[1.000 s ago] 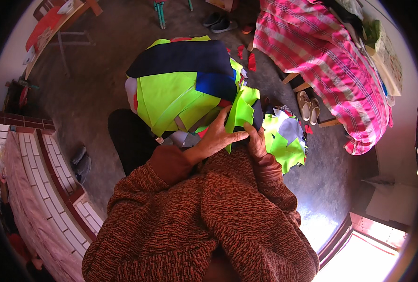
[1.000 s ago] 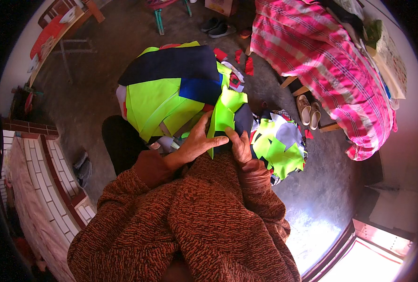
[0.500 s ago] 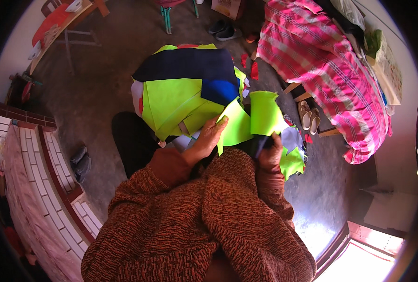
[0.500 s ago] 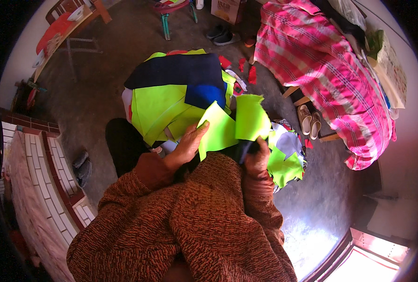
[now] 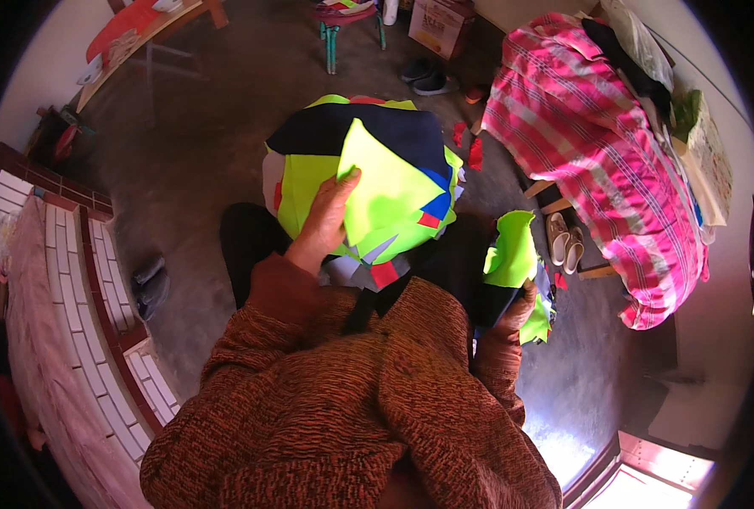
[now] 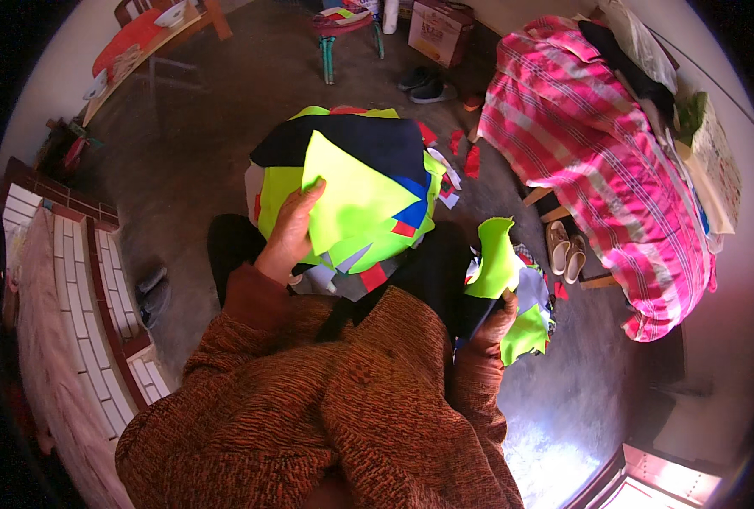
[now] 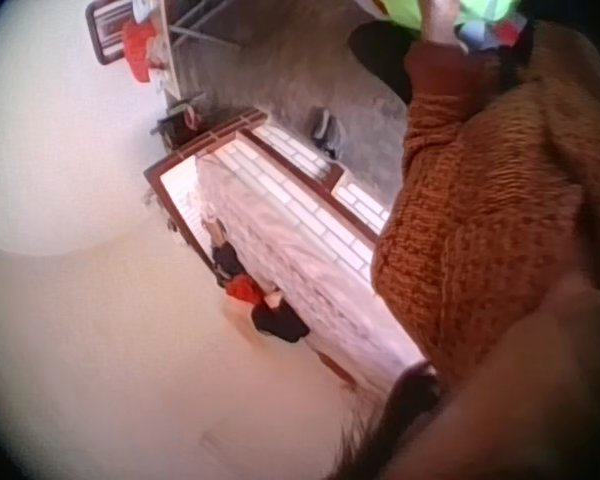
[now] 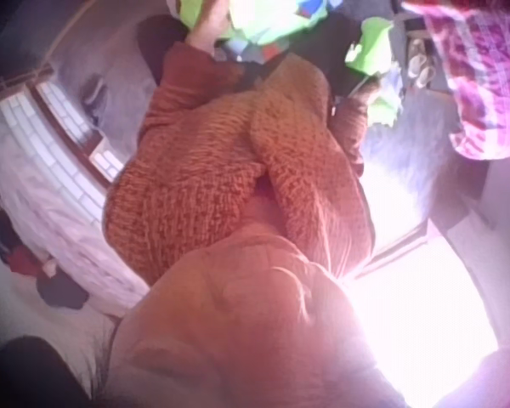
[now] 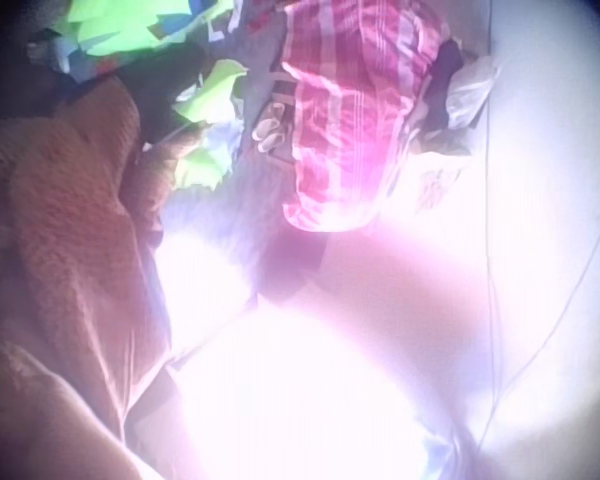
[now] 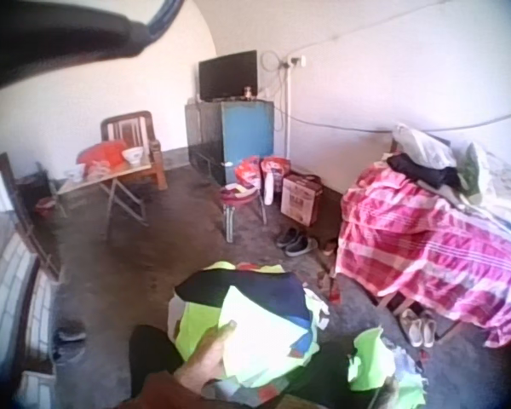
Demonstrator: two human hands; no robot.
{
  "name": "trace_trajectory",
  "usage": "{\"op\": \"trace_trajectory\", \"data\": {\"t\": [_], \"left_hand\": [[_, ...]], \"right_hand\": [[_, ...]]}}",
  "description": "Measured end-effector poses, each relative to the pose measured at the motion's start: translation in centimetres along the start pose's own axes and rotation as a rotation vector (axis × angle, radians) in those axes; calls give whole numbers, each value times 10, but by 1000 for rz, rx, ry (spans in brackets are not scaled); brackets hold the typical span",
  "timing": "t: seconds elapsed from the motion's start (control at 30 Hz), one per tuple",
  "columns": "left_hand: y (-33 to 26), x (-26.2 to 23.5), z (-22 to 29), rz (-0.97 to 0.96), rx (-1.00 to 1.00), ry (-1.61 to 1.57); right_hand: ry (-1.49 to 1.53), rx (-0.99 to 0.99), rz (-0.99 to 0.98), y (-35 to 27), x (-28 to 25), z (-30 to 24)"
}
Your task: The person sits on the floor and assembles a spherical decoration by attaching colorful fabric pieces to a base. They pick up individual pieces, fold or position them, and press them onto the surface, gradually covering the sphere with green, red, blue, and black fabric.
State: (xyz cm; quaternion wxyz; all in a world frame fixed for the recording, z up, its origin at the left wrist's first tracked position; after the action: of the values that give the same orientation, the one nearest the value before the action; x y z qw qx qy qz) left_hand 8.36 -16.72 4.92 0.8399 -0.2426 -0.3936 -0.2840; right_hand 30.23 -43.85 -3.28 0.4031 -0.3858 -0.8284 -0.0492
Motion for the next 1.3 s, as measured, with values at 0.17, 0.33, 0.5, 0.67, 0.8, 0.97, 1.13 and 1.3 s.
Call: {"op": "trace_trajectory", "data": {"t": [0.17, 0.33, 0.5, 0.67, 0.8, 0.97, 1.13, 1.3], "left_hand": [[-6, -53, 34, 135, 133, 65], [-9, -75, 49, 149, 194, 156], [-8, -82, 61, 157, 310, 218], [-4, -91, 69, 215, 436, 250], [-11, -86, 74, 255, 562, 420], [-26, -64, 83, 385, 968, 1004], [-34, 3, 35, 12, 858, 957], [-44, 55, -50, -409, 424, 876]], "right_hand": [[-78, 53, 62, 1, 19, 23], [-126, 76, 50, -3, 32, 28], [-184, 89, 84, -5, 36, 27], [-194, 111, 92, -6, 35, 26], [-174, 83, 21, -6, 34, 28], [-168, 102, 75, -1, 39, 32], [-324, -15, 109, -6, 48, 28], [-518, -78, 18, -12, 66, 26]]}}
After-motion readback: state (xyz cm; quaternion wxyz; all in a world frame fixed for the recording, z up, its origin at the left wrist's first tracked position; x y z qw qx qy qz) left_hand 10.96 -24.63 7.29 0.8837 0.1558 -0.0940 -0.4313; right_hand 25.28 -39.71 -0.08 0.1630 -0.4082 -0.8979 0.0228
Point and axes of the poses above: each hand's wrist, its own y-axis towards the middle knuckle, its own x-axis out of the palm, z = x × y, the point moved 4 cm from there along y, towards the middle knuckle, and after that the axes turned 13 degrees about -y, right-handed, at the moved point
